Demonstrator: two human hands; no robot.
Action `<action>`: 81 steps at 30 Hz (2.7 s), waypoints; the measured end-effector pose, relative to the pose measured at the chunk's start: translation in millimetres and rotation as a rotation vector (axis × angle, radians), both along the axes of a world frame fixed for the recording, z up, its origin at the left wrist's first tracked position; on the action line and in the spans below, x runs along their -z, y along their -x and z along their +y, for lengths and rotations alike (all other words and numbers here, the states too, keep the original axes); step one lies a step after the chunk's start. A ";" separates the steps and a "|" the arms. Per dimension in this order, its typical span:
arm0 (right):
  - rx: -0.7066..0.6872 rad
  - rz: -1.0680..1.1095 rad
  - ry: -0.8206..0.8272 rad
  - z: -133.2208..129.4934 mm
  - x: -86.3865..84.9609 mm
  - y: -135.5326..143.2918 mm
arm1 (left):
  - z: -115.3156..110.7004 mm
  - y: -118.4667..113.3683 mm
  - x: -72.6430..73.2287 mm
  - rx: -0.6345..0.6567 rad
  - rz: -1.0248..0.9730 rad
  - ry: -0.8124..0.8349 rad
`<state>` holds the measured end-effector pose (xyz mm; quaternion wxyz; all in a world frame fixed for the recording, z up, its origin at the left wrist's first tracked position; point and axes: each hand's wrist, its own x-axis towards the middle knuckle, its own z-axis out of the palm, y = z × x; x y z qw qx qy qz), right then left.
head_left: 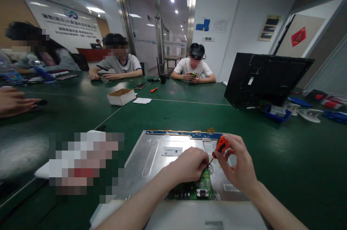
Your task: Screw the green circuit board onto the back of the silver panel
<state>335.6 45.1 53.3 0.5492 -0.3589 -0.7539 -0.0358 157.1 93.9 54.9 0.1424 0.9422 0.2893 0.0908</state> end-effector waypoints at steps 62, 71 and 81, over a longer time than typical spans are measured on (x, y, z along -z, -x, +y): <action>0.126 0.043 0.074 -1.4 -4.2 -6.5 | -1.4 1.3 -0.9 -0.045 -0.051 0.066; 0.117 -0.019 -0.009 -1.0 -9.1 -1.9 | -1.2 1.3 -1.4 -0.021 -0.061 0.040; 0.095 -0.021 -0.007 -3.9 -9.7 0.5 | -1.4 1.4 -0.3 -0.017 -0.063 0.021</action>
